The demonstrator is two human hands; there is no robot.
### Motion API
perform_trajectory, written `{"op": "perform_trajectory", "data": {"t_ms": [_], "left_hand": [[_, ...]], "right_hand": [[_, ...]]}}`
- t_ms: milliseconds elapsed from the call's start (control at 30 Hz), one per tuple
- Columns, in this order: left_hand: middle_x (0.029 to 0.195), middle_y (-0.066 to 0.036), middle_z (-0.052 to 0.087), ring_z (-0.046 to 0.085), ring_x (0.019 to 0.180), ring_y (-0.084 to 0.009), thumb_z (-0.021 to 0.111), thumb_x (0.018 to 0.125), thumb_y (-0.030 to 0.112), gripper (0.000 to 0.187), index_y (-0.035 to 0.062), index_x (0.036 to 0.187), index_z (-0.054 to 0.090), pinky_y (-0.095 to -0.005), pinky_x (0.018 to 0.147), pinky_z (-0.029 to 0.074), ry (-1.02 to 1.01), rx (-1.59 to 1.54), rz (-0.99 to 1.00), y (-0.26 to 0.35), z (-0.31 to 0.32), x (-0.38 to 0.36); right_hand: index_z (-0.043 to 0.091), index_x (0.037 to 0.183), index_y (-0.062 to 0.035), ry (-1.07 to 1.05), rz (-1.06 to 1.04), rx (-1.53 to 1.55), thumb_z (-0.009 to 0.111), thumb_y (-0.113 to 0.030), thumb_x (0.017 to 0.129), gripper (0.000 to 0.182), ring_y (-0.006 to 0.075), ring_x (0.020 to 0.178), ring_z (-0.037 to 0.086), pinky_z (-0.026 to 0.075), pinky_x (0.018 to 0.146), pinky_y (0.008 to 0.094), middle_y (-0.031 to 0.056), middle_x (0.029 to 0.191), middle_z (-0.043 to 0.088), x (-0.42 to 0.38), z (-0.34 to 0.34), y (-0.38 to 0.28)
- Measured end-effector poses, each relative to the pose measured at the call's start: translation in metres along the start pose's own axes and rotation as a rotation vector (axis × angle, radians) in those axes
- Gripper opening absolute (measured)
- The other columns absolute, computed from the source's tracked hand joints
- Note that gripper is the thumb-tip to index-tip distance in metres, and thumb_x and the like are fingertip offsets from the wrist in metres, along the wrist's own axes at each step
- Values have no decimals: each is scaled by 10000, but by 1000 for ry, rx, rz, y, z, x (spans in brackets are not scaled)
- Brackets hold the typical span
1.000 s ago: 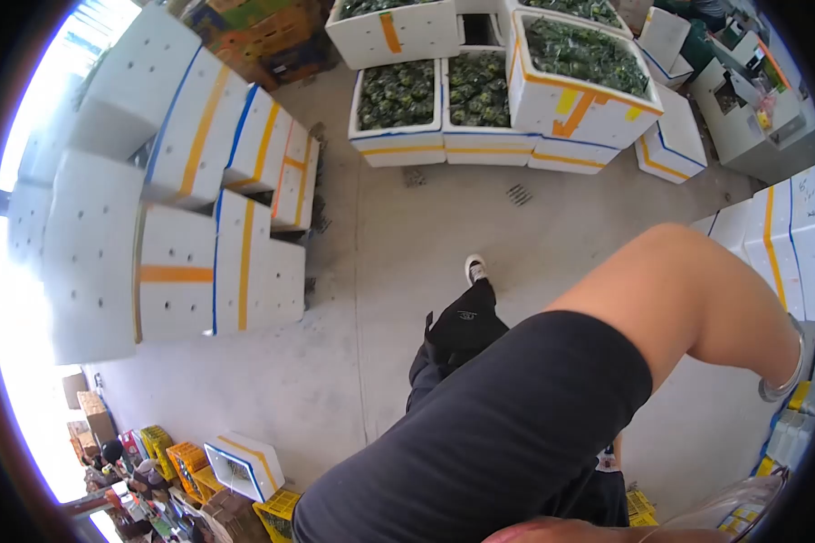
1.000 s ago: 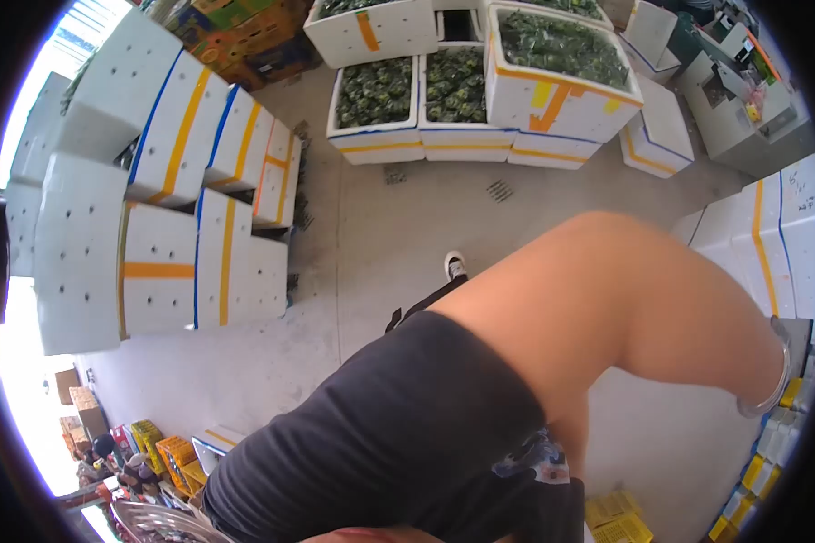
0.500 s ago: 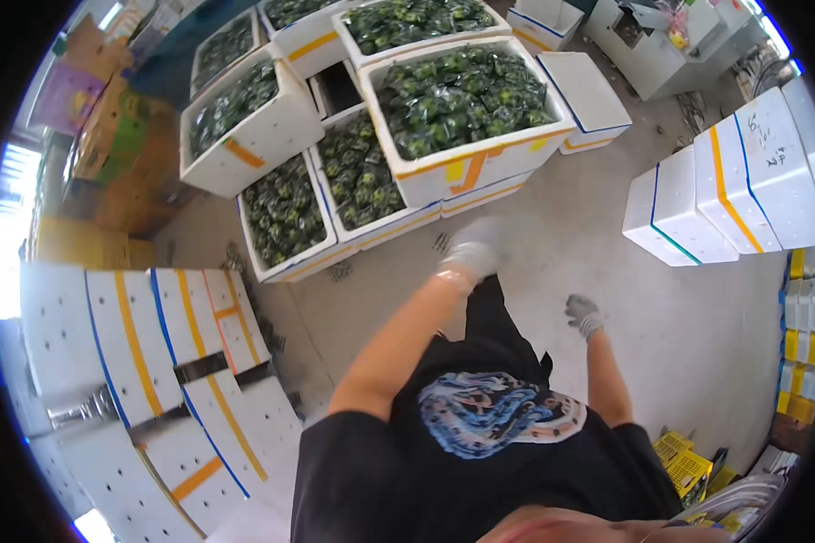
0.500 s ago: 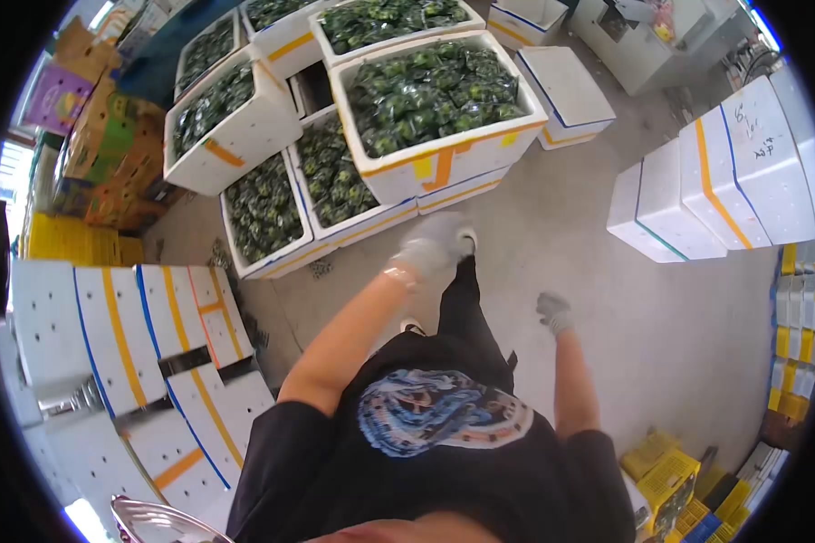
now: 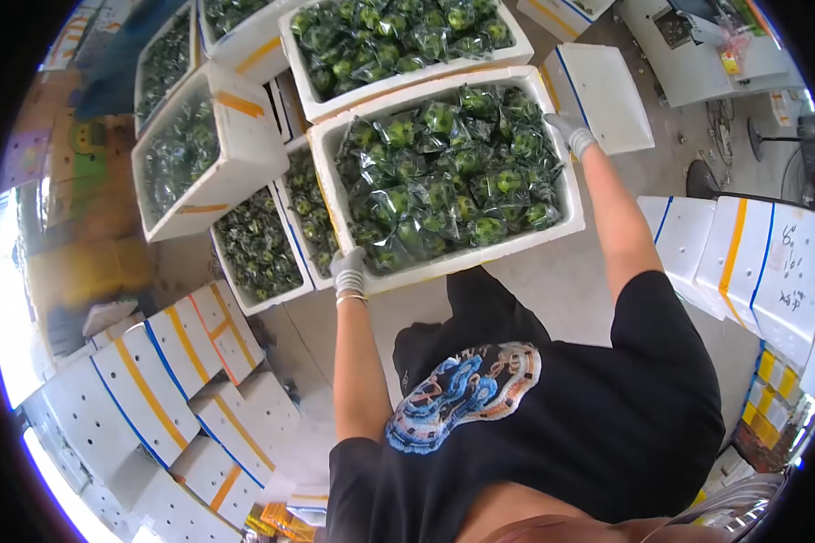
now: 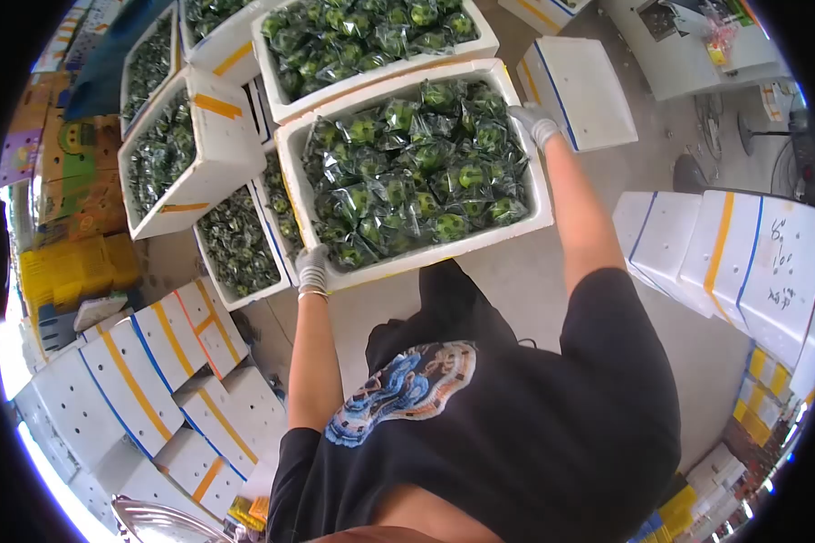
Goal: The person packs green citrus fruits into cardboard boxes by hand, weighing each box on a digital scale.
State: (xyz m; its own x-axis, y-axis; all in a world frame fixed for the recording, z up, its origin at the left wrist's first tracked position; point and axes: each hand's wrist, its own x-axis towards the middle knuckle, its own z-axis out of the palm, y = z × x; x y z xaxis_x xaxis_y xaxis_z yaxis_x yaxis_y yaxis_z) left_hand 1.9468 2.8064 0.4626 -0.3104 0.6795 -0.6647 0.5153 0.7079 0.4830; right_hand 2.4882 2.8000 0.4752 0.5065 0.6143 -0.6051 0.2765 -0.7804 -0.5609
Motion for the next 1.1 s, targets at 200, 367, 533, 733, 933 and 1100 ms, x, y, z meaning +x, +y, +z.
{"op": "perform_trajectory", "data": {"t_ms": [200,367,533,733,933,1100], "left_hand": [[770,-89,633,571,674,-189,639,609,115,388,-12,976,634,-315,640,469,1,-104,-28,-1,6,14],[830,-105,654,599,714,-200,646,587,93,451,-14,1025,621,-308,678,485,2,-117,33,-14,9,26],[837,-112,657,599,716,-199,664,585,93,470,-6,1042,620,-310,680,487,26,-76,50,-24,10,33],[809,-106,653,591,685,-188,689,593,111,456,-15,1026,620,-304,663,485,42,-68,40,-17,10,28],[794,-120,661,613,698,-213,698,589,141,412,-2,970,635,-321,683,491,110,-17,61,-6,9,16],[803,-148,666,630,725,-247,705,584,169,399,2,940,637,-336,707,493,178,67,86,15,4,-3]], "right_hand": [[568,1156,20,-70,60,134,654,-354,692,602,295,859,587,459,816,386,167,1039,609,49,23,21],[620,1043,20,-164,53,223,695,-340,669,524,263,858,559,439,817,383,152,939,626,91,20,59],[638,856,-15,-196,35,254,675,-265,645,329,236,707,547,447,680,364,109,761,610,92,20,54],[624,785,-70,-363,-134,363,665,-222,617,230,173,595,519,454,607,310,38,669,567,112,14,67],[645,875,-70,-361,88,496,691,-222,635,288,183,672,549,462,644,320,47,739,604,125,21,78],[646,929,-51,-410,-50,495,720,-240,626,365,219,738,571,475,728,342,60,780,618,110,18,60]]}}
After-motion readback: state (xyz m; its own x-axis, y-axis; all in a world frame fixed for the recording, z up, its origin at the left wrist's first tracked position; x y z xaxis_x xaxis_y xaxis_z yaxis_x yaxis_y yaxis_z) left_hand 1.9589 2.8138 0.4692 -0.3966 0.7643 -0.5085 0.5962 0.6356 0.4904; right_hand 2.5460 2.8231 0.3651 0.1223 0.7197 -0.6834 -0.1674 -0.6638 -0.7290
